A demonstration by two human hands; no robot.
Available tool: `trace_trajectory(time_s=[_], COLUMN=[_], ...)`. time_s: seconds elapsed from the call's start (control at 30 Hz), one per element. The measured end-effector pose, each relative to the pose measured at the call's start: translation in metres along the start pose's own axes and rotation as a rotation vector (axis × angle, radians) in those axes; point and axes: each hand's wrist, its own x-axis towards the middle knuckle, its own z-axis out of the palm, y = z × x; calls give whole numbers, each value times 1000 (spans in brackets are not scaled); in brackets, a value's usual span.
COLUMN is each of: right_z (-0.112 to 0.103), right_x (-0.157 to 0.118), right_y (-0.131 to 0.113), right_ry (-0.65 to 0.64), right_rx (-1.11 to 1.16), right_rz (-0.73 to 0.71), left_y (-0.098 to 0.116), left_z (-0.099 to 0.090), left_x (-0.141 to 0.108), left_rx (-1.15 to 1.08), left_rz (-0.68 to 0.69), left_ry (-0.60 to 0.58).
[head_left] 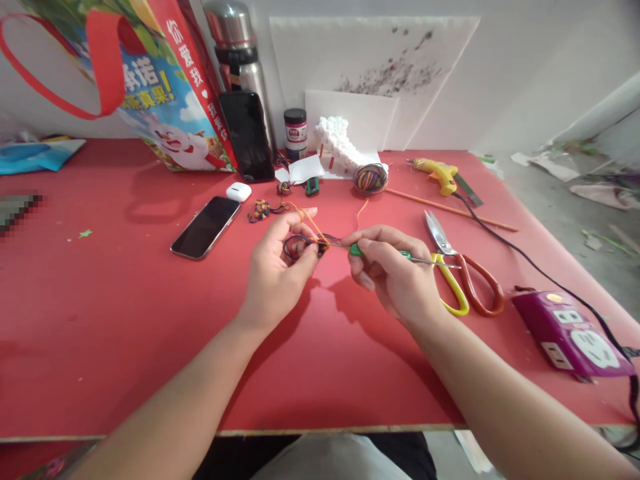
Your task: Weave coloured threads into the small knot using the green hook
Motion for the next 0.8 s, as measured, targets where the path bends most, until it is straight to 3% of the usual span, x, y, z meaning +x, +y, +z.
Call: trace_trajectory(time_s=[0.13, 0.2, 0.43, 0.57, 0.8], right_z=[1, 1, 3, 2, 0], right_x=[2, 2, -5, 0, 7], right_y=[-7, -7, -4, -6, -5], right_ry=[71, 102, 33, 47, -45], right_rx=[-8, -3, -76, 44, 191], right_rz=[52, 54, -41, -8, 107], left_y=[-5, -7, -1, -1, -4], left_z=[1, 2, 2, -1, -3], left_x=[-3, -2, 7, 8, 5], left_rx=[129, 141, -62, -140, -318], left_rz=[156, 165, -139, -168, -212], left_ry=[-72, -75, -3, 8, -127])
